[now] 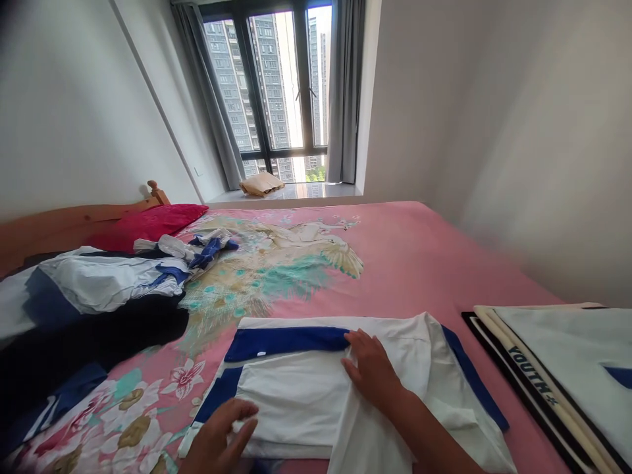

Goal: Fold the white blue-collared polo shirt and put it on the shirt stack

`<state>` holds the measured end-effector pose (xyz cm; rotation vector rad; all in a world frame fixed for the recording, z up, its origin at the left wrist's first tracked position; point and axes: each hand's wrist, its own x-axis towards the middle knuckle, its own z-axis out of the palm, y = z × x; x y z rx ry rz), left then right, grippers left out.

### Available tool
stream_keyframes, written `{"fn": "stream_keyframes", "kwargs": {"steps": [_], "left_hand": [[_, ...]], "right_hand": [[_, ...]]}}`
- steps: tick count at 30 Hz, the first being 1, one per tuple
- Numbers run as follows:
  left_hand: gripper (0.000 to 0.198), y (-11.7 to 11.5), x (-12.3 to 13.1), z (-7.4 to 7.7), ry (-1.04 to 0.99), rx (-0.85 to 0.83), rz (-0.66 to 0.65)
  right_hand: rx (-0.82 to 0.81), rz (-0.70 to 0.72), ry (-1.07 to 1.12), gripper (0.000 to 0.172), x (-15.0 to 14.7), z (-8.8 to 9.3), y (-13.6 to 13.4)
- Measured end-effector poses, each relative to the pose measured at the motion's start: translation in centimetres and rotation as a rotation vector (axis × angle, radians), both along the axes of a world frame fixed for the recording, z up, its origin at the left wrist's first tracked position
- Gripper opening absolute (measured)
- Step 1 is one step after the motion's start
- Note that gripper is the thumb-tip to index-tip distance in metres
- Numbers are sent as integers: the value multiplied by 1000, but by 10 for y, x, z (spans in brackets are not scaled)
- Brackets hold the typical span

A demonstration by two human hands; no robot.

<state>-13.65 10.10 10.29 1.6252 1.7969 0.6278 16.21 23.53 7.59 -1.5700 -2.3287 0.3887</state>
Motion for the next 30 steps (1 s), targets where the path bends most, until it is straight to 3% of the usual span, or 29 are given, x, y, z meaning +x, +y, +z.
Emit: {"fn": "stream_keyframes", "kwargs": {"steps": [3, 7, 11, 14, 20, 25, 28, 30], "left_hand": [[31, 48, -29, 1, 216, 127, 39], [38, 112, -66, -11, 465, 37, 233], [42, 162, -91, -24, 501, -67, 346], [49, 185, -100, -32, 478, -131, 375], [41, 202, -102, -45, 500, -72, 375], [44, 196, -87, -42, 572, 80, 380], [48, 183, -79, -44, 620, 194, 155], [52, 176, -77, -48, 661, 155, -40]], "right_hand": [[-30, -25, -13, 53, -10, -12, 7], [27, -31, -44, 31, -18, -34, 7], [156, -24, -41, 28, -18, -52, 5], [219, -9, -39, 29, -15, -60, 5], [213, -11, -39, 31, -14, -62, 6], [23, -37, 24, 31, -14, -35, 9], [-79, -61, 70, 39, -12, -19, 20], [-135, -63, 50, 45, -11, -15, 29]]}}
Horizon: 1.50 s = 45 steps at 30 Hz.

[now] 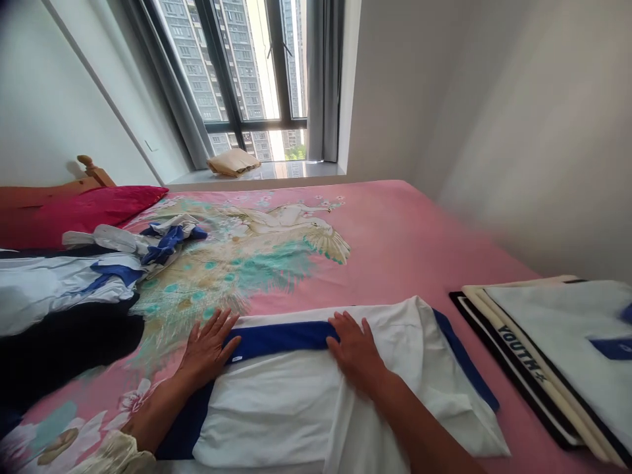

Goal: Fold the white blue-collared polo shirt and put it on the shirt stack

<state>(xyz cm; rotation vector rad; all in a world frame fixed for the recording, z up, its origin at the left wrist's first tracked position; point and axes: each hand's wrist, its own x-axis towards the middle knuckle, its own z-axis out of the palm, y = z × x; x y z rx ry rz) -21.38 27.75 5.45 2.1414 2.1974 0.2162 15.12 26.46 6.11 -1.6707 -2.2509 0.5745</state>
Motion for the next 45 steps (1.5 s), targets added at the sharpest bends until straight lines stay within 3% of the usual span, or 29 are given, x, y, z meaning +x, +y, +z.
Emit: {"fn": "stream_keyframes", "kwargs": {"steps": [3, 6, 8, 11, 13, 16, 18, 20, 22, 24, 29, 32, 35, 38, 41, 45], "left_hand": [[59, -4, 5, 1, 46, -169, 7], [58, -19, 22, 17, 21, -113, 22], [52, -49, 37, 32, -44, 7, -152], [43, -126, 59, 44, -143, 120, -482], [38, -187, 73, 38, -215, 138, -462], [16, -272, 93, 10, -358, 102, -193], [16, -313, 108, -13, -463, 29, -79], [19, -338, 122, -32, -540, 2, -23], [24, -347, 134, -43, -534, 24, 48], [32, -343, 142, -47, -455, 38, 129], [40, -316, 143, -43, -285, -36, 280], [30, -315, 144, -36, -308, -44, 241], [18, -329, 149, -22, -416, 77, 114], [19, -349, 157, -5, -602, 163, 30], [26, -362, 163, 4, -821, 118, 88], [36, -367, 168, -7, -1220, 87, 262]], "right_hand": [[-95, 24, 12, 51, 7, 0, 11], [-14, -15, 209, 47, 25, 3, 5], [117, -62, 365, 41, 45, 8, -13], [226, -144, 517, 29, 79, 11, -67], [224, -276, 576, 26, 98, 5, -113], [135, -618, 654, 31, 109, -15, -186], [-80, -743, 738, 39, 99, -31, -228], [-418, -689, 853, 49, 76, -46, -260], [-705, -592, 955, 67, 47, -59, -279], [-868, -537, 1059, 79, 19, -68, -284], [-1099, -520, 1324, 60, -30, -73, -269], [-1102, -547, 1445, 49, -46, -70, -265], [-1160, -546, 1592, 45, -50, -62, -272], [-1220, -527, 1740, 46, -42, -47, -283], [-1213, -431, 1857, 45, -35, -34, -295], [-1174, -357, 1861, 39, -33, -28, -306]]}}
